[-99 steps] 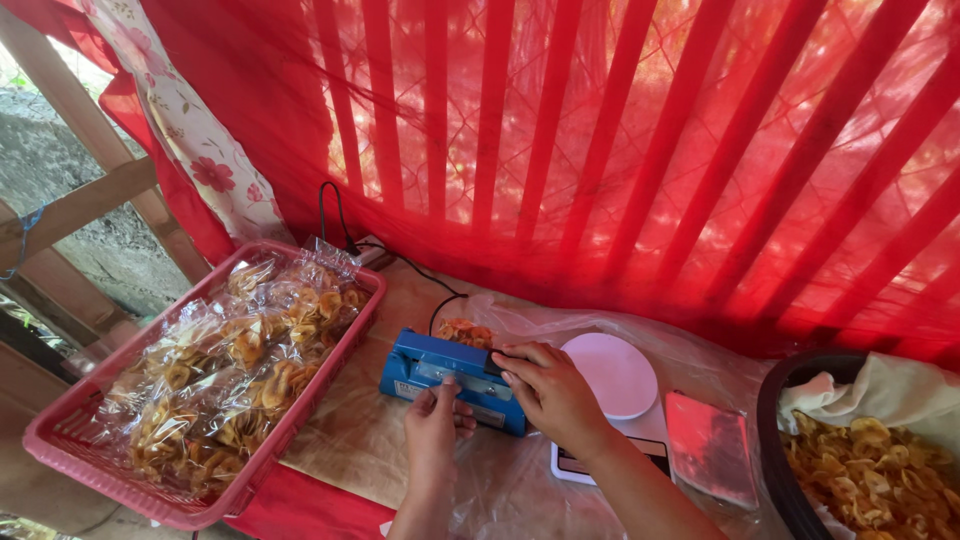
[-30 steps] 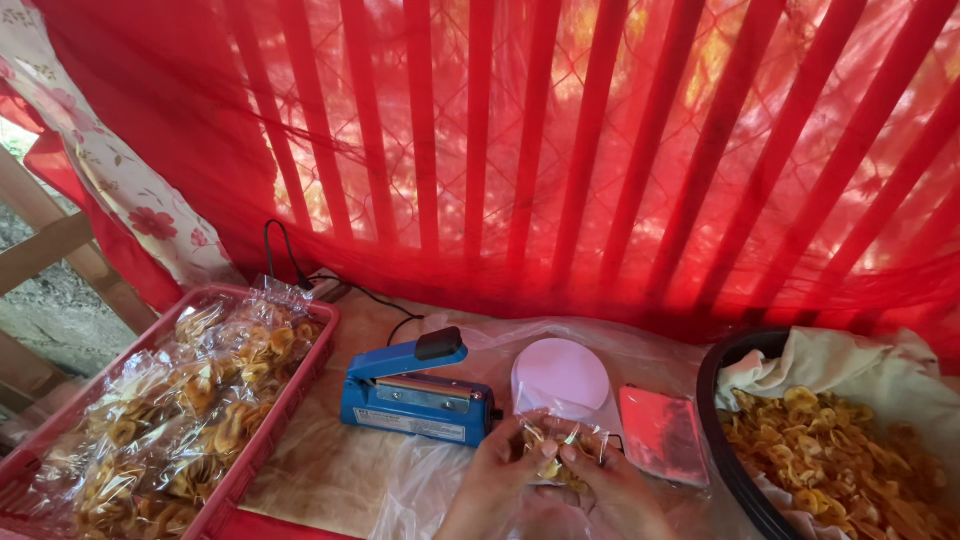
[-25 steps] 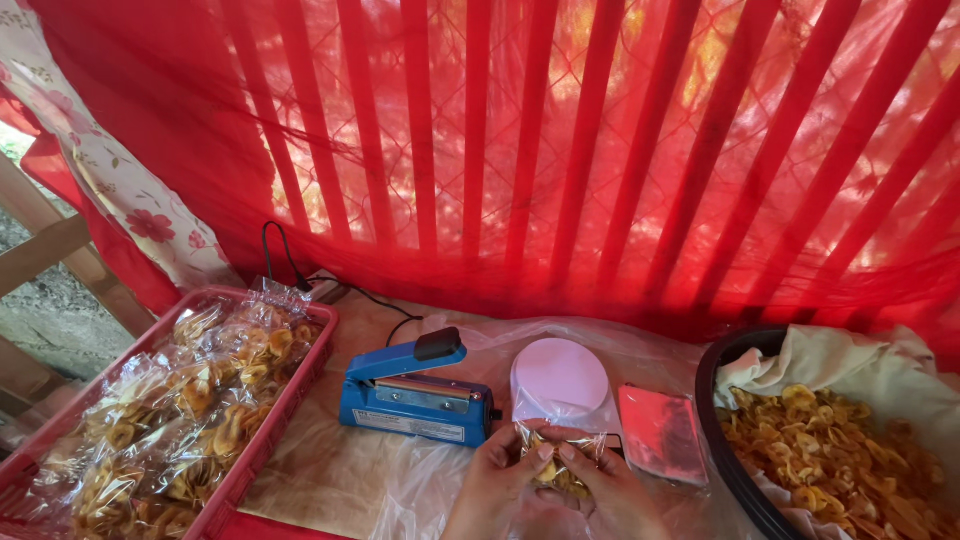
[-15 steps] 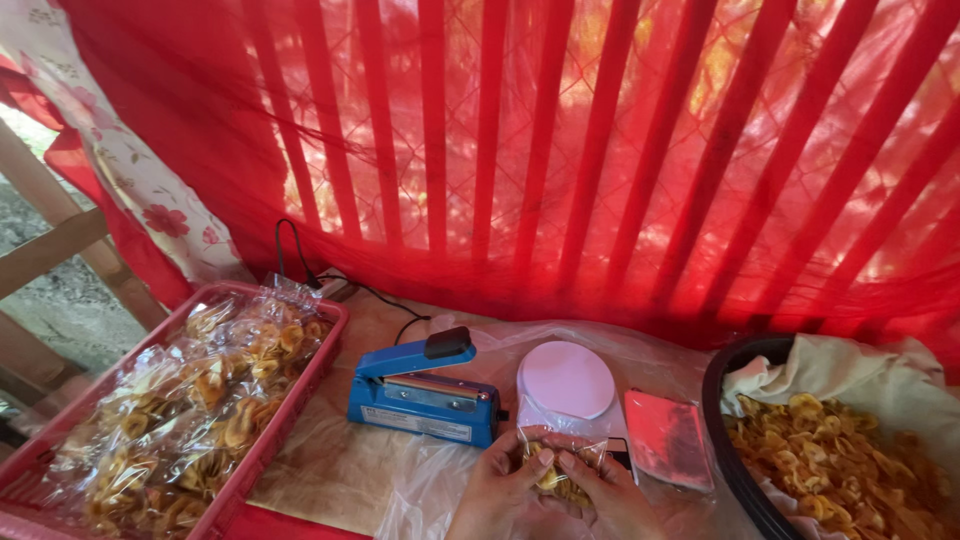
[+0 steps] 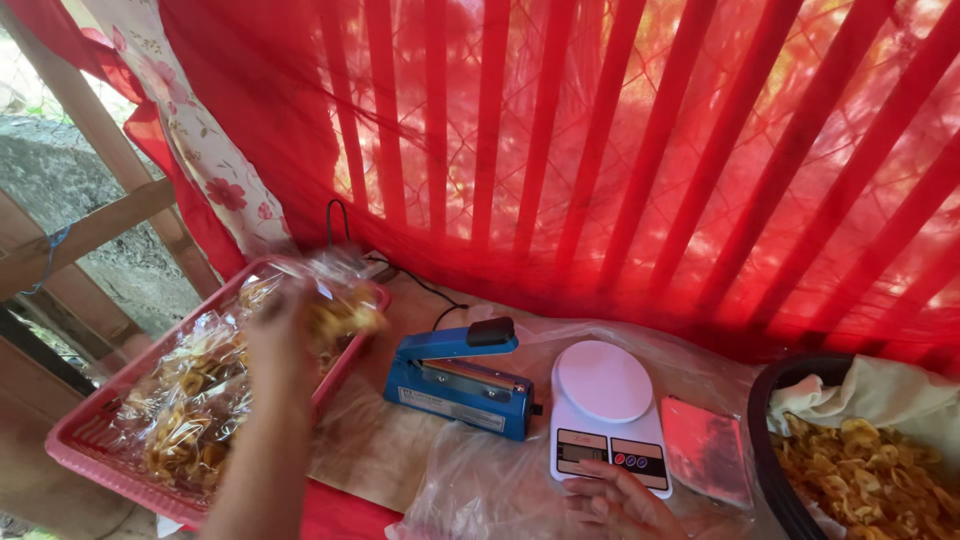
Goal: The person packages snacks by placing pieces into a small plastic bag by hand, weighing the bag on a digital scale, adding or removing pieces to reach a weight, and sealing the bag using a heat sealer.
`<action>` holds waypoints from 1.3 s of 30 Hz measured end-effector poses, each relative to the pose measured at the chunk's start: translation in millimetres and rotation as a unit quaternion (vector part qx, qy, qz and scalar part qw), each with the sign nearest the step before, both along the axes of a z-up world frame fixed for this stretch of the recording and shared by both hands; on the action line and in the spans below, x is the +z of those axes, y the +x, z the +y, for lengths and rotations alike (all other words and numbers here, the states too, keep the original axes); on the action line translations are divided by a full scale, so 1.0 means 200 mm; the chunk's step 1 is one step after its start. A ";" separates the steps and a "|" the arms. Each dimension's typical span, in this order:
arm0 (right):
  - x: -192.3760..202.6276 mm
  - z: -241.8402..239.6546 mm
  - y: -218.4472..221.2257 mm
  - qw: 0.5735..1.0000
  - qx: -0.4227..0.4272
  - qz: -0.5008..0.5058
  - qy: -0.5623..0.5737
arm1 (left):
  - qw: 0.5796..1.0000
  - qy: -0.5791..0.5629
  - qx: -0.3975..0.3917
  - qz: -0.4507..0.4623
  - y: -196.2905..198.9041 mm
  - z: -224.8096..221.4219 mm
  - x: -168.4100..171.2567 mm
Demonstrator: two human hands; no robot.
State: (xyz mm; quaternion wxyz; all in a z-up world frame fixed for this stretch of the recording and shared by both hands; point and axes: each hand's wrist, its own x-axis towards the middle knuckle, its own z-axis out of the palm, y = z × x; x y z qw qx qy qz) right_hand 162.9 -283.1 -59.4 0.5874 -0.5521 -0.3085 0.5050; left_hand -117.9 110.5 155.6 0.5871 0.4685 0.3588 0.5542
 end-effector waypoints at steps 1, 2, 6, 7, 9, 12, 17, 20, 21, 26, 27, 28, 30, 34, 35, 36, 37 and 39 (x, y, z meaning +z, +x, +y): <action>-0.03 -0.01 0.02 1.000 0.003 -0.011 -0.002 | 0.998 0.051 0.029 -0.023 -0.01 0.19 0.01; -0.07 -0.02 0.02 1.000 0.002 -0.019 -0.002 | 0.992 0.104 0.054 -0.043 -0.01 0.38 0.00; -0.35 -0.06 0.05 0.998 -0.033 -0.040 0.020 | 0.907 0.197 0.193 0.319 -0.05 0.91 -0.28; -0.39 -0.04 0.05 0.998 -0.016 -0.024 0.052 | 0.823 0.259 0.222 0.455 -0.06 0.97 -0.35; -0.43 -0.05 0.08 0.994 0.012 0.003 0.113 | 0.812 0.163 0.174 0.533 -0.07 1.02 -0.46; -0.37 -0.16 0.14 0.992 0.002 -0.074 0.107 | 0.798 0.163 0.173 0.553 -0.02 1.04 -0.53; -0.03 -0.34 0.20 0.977 -0.176 -0.123 0.013 | 0.839 0.264 0.250 0.404 0.07 0.85 -0.33; 0.08 -0.36 0.27 0.879 -0.278 -0.369 -0.117 | 0.854 0.355 0.242 0.293 0.17 0.48 -0.03; 0.07 -0.37 0.28 0.811 -0.306 -0.467 -0.176 | 0.856 0.381 0.227 0.265 0.18 0.30 0.04; -0.10 -0.43 0.29 0.634 -0.290 -0.680 -0.229 | 0.896 0.425 0.056 0.114 0.28 -0.60 0.04; -0.12 -0.45 0.28 0.627 -0.303 -0.686 -0.213 | 0.795 0.568 0.142 0.158 0.34 -0.75 -0.02; -0.13 -0.47 0.28 0.631 -0.312 -0.677 -0.216 | 0.860 0.486 -0.022 0.154 0.35 -0.94 -0.11; -0.13 -0.49 0.28 0.639 -0.329 -0.658 -0.224 | 0.799 0.576 -0.101 0.138 0.58 -1.20 -0.24; -0.17 -0.45 0.28 0.633 -0.392 -0.621 -0.244 | 0.720 0.587 -0.329 0.173 0.89 -1.54 -0.42; -0.18 -0.45 0.29 0.632 -0.395 -0.616 -0.255 | 0.702 0.603 -0.326 0.195 0.96 -1.59 -0.46; -0.19 -0.47 0.29 0.632 -0.395 -0.610 -0.268 | 0.686 0.604 -0.340 0.223 1.02 -1.63 -0.51; -0.21 -0.49 0.28 0.626 -0.397 -0.596 -0.307 | 0.669 0.604 -0.355 0.250 1.08 -1.65 -0.55; -0.20 -0.48 0.29 0.606 -0.410 -0.569 -0.376 | 0.649 0.615 -0.342 0.290 1.23 -1.64 -0.62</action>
